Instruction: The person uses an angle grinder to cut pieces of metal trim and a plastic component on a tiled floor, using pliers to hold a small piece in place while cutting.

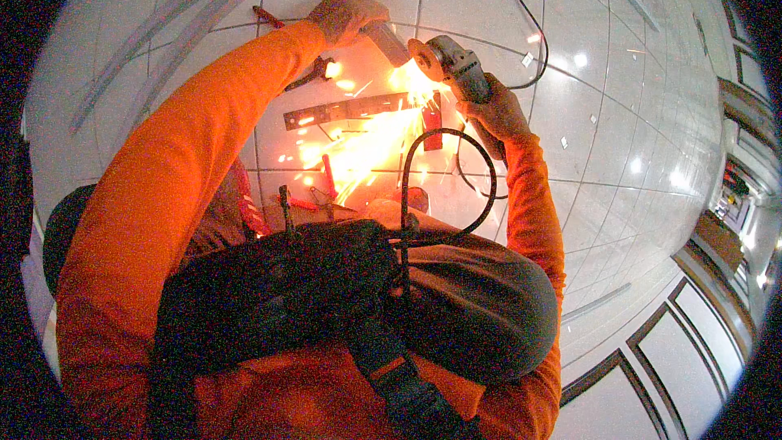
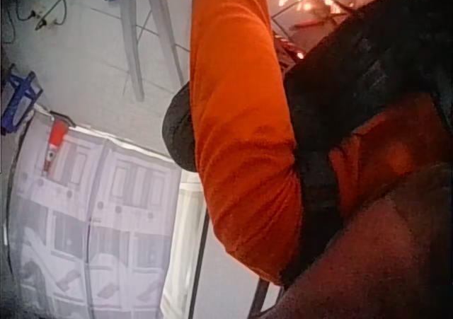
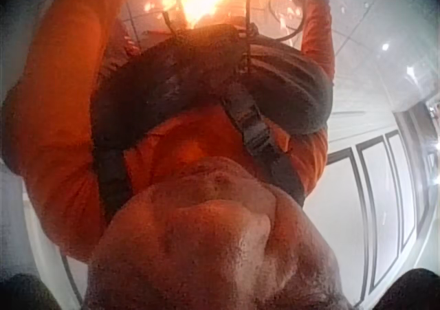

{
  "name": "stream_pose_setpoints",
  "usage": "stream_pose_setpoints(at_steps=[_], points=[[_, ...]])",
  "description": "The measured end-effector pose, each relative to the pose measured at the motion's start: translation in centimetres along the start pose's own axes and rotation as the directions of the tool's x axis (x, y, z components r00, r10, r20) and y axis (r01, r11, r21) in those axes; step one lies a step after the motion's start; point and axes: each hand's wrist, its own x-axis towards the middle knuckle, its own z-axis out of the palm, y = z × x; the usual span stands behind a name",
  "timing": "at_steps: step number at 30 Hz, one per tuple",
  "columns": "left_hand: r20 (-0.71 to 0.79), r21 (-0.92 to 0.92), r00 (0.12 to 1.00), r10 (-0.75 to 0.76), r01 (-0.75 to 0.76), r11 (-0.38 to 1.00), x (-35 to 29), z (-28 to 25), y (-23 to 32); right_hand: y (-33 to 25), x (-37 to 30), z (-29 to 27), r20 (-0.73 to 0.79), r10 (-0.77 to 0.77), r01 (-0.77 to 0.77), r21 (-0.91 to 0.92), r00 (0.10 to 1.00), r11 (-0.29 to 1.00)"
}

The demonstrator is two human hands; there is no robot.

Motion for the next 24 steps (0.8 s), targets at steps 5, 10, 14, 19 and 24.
stream_pose_setpoints(at_steps=[5, 10, 14, 19, 24], points=[[0.020, 0.001, 1.000, 0.011, -0.011, 1.000, 0.0, 0.6, -0.4, -0.8, -0.3, 0.0, 0.019, -0.040, 0.040, 0.035, 0.999, 0.999], [-0.075, -0.016, 0.996, 0.049, -0.050, 0.999, 0.2, 0.9, -0.5, -0.2, -0.1, 0.1, -0.030, -0.098, 0.098, -0.003, 0.995, 0.995], [0.009, -0.021, 1.000, 0.016, -0.016, 1.000, 0.1, 0.4, -0.3, -1.2, 0.0, -0.2, 0.013, 0.005, -0.004, -0.020, 1.000, 1.000], [-0.017, -0.001, 0.999, 0.043, -0.043, 0.999, 0.1, 0.4, -0.3, -1.2, -0.3, 0.1, -0.002, -0.036, 0.036, 0.161, 0.999, 0.986], [0.007, -0.069, 1.000, -0.018, 0.018, 0.997, 0.4, 0.4, -0.1, 1.2, 0.8, 0.2, 0.001, -0.027, 0.027, 0.003, 1.000, 1.000]])
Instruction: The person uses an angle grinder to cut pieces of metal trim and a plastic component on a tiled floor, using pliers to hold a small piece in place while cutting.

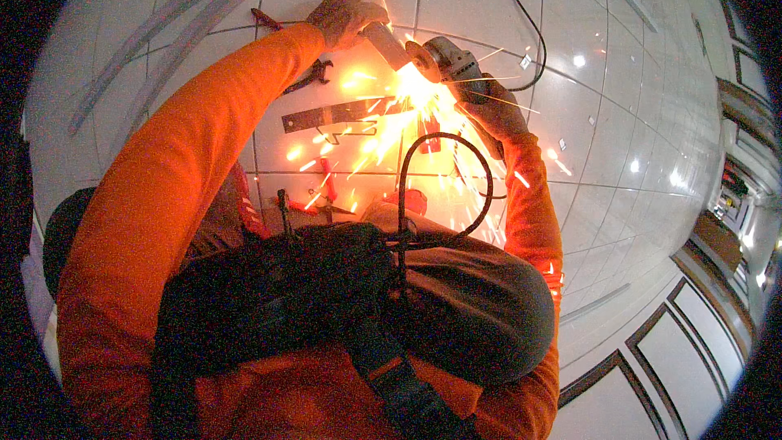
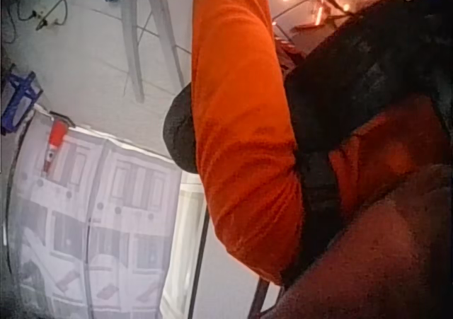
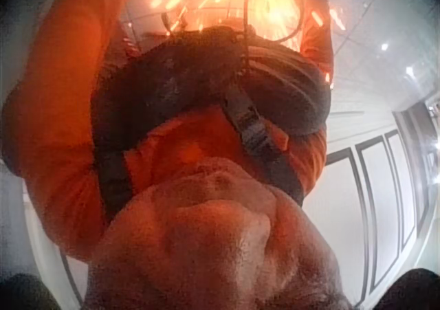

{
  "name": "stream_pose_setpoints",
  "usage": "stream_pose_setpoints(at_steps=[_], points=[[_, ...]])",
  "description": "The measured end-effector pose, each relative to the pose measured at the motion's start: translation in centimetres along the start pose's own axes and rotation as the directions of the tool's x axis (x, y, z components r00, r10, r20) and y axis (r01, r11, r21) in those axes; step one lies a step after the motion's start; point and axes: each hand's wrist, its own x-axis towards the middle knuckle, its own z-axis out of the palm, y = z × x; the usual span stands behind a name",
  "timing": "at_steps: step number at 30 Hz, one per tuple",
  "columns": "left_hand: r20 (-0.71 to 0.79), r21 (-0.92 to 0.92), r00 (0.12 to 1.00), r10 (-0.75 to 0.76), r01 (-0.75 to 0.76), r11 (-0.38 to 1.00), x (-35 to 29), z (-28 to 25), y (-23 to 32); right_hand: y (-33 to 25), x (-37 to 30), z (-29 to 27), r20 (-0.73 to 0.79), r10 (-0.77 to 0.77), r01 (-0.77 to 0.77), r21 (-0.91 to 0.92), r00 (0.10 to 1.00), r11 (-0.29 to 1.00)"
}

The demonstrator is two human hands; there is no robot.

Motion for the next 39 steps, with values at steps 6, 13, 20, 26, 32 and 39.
stream_pose_setpoints(at_steps=[6, 13, 20, 26, 32, 39], points=[[0.009, 0.048, 0.999, 0.036, -0.037, 0.998, -0.2, -0.5, 0.1, -1.5, -0.4, -0.3, -0.017, 0.008, -0.008, -0.014, 1.000, 1.000], [0.071, 0.048, 0.997, 0.015, -0.018, 0.999, 0.1, -0.3, -0.2, -1.2, -0.2, -0.2, 0.037, -0.015, 0.012, 0.082, 0.999, 0.997], [-0.005, 0.066, 1.000, 0.004, -0.004, 0.998, -0.3, 0.5, -0.2, -3.4, -1.5, -0.6, -0.013, 0.081, -0.082, -0.090, 0.997, 0.993], [-0.032, -0.020, 0.997, 0.074, -0.075, 0.997, -2.0, -0.4, -0.5, -2.8, -3.0, -0.1, -0.089, 0.195, -0.170, 0.232, 0.977, 0.958], [0.103, -0.050, 0.993, 0.058, -0.053, 0.997, -1.2, -1.6, -0.5, -0.5, -3.6, -1.2, -0.056, 0.228, -0.203, 0.292, 0.972, 0.935], [0.275, -0.129, 0.961, -0.035, 0.072, 0.989, -0.6, -1.0, 0.0, -2.3, -4.9, -0.6, -0.086, 0.195, -0.137, 0.447, 0.977, 0.884]])
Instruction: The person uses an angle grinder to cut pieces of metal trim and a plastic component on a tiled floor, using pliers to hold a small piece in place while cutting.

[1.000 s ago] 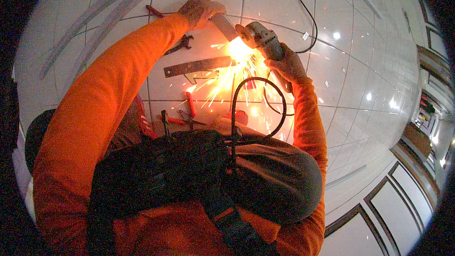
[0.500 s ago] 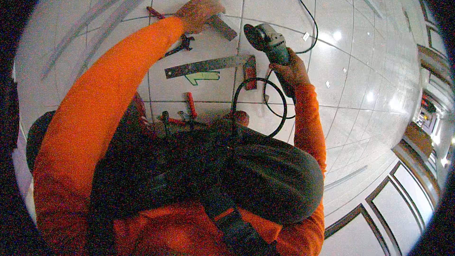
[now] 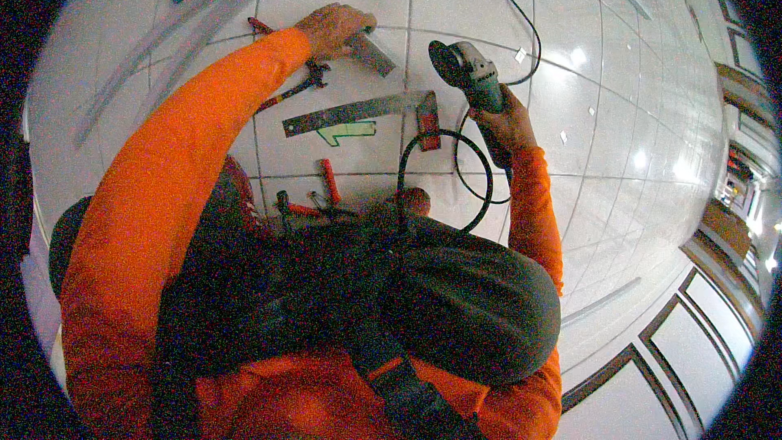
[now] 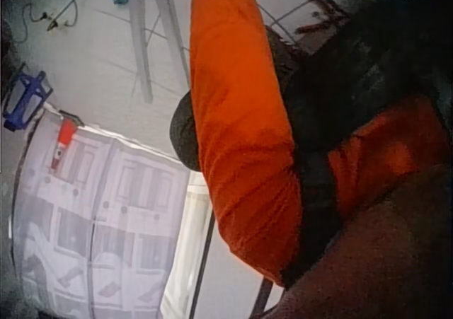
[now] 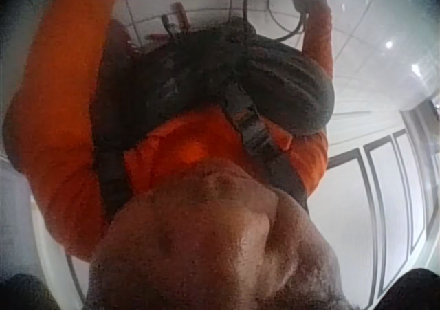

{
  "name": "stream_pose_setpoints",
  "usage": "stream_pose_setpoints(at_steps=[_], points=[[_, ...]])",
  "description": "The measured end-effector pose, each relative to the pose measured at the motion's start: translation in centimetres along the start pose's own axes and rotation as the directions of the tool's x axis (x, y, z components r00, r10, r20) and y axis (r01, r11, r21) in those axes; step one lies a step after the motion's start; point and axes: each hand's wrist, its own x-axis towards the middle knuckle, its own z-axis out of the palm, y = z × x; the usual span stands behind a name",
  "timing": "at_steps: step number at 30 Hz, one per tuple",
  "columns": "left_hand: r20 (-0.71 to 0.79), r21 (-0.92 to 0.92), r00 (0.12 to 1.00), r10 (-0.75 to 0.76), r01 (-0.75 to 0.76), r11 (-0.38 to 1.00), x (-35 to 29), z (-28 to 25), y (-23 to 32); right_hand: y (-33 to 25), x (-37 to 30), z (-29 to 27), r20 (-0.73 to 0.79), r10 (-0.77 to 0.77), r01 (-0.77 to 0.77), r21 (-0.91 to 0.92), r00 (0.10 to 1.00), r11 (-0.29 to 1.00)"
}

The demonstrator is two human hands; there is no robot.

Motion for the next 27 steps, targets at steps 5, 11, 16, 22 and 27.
stream_pose_setpoints(at_steps=[5, 11, 16, 22, 27], points=[[-0.034, -0.059, 0.998, 0.053, -0.055, 0.997, 0.1, 0.3, -0.3, -0.4, 0.1, 0.0, 0.025, 0.001, 0.004, -0.189, 1.000, 0.982], [0.028, -0.144, 0.999, 0.018, -0.014, 0.990, 0.7, 0.2, -0.9, -0.6, 0.2, 0.1, 0.040, -0.024, 0.034, -0.260, 0.999, 0.965], [0.053, -0.192, 0.999, -0.013, 0.023, 0.981, 1.6, 0.4, -1.7, -0.1, 0.8, 0.2, 0.070, -0.042, 0.058, -0.261, 0.997, 0.964], [0.045, -0.164, 0.998, -0.038, 0.045, 0.985, 2.5, -0.8, -1.4, -1.4, 0.5, 0.6, 0.100, -0.024, 0.054, -0.310, 0.995, 0.949], [0.184, -0.150, 0.981, -0.067, 0.095, 0.984, 3.8, -0.7, -2.7, -2.4, 0.6, 1.5, 0.080, 0.010, 0.018, -0.344, 0.997, 0.939]])
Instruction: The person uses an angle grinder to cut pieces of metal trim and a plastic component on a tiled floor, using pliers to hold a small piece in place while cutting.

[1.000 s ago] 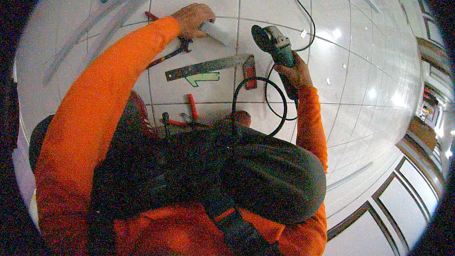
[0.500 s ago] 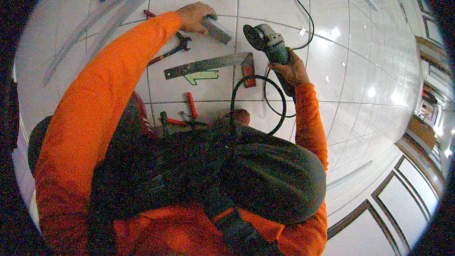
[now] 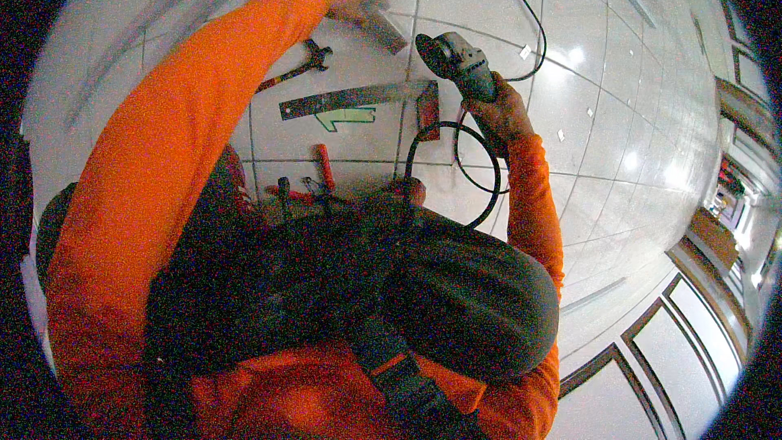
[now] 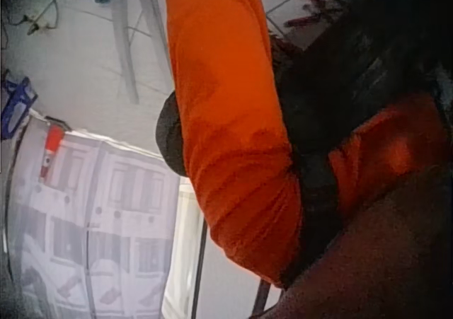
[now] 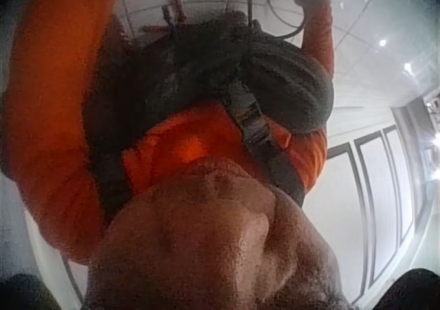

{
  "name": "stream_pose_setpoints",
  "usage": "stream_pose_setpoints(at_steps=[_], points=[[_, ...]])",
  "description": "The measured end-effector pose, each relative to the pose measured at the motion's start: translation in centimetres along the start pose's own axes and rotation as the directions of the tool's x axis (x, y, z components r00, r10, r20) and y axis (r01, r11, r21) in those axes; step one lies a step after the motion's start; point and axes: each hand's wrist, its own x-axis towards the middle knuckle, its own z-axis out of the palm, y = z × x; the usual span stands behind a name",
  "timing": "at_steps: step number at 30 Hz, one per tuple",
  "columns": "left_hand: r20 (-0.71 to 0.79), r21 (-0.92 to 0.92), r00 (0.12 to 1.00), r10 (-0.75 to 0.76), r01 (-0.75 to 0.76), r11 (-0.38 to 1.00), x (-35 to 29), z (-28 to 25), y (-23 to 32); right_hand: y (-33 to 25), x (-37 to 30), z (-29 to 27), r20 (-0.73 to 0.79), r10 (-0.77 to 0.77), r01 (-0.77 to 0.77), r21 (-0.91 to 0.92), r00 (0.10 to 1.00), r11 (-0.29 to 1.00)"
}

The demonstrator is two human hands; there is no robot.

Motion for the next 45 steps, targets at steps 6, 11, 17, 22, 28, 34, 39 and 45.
stream_pose_setpoints(at_steps=[6, 11, 17, 22, 28, 34, 39, 45], points=[[0.122, -0.098, 0.992, -0.030, 0.042, 0.994, 0.0, -1.7, 1.6, 1.0, 0.7, -0.5, 0.020, -0.010, 0.011, -0.028, 1.000, 1.000], [-0.031, 0.029, 0.999, 0.045, -0.044, 0.999, 0.7, 0.0, -0.1, 0.4, 1.0, -0.4, 0.027, -0.021, 0.024, -0.132, 0.999, 0.991], [0.075, -0.028, 0.996, -0.049, 0.051, 0.998, -0.4, -1.7, 1.7, 0.6, 1.0, -0.1, 0.041, -0.031, 0.035, -0.080, 0.999, 0.996], [0.088, -0.058, 0.993, -0.080, 0.085, 0.995, -0.1, -1.4, 1.4, -0.2, 0.8, 0.1, 0.024, -0.019, 0.021, -0.093, 1.000, 0.995], [0.091, -0.076, 0.994, -0.059, 0.066, 0.995, 1.0, -0.3, 0.0, 1.5, 1.8, -0.3, 0.043, -0.021, 0.024, -0.074, 0.999, 0.997], [0.130, -0.044, 0.990, -0.059, 0.065, 0.997, 0.9, -1.4, 1.4, 3.0, 2.5, -0.6, 0.015, -0.078, 0.079, -0.164, 0.997, 0.983], [0.138, -0.068, 0.989, -0.049, 0.059, 0.996, 0.4, -1.5, 1.4, 3.4, 2.9, -0.6, 0.013, -0.142, 0.142, -0.133, 0.990, 0.981], [0.004, 0.075, 0.996, 0.090, -0.091, 0.993, 0.9, -0.3, 0.4, 4.2, 3.6, -0.7, 0.031, -0.163, 0.165, -0.067, 0.986, 0.984]])
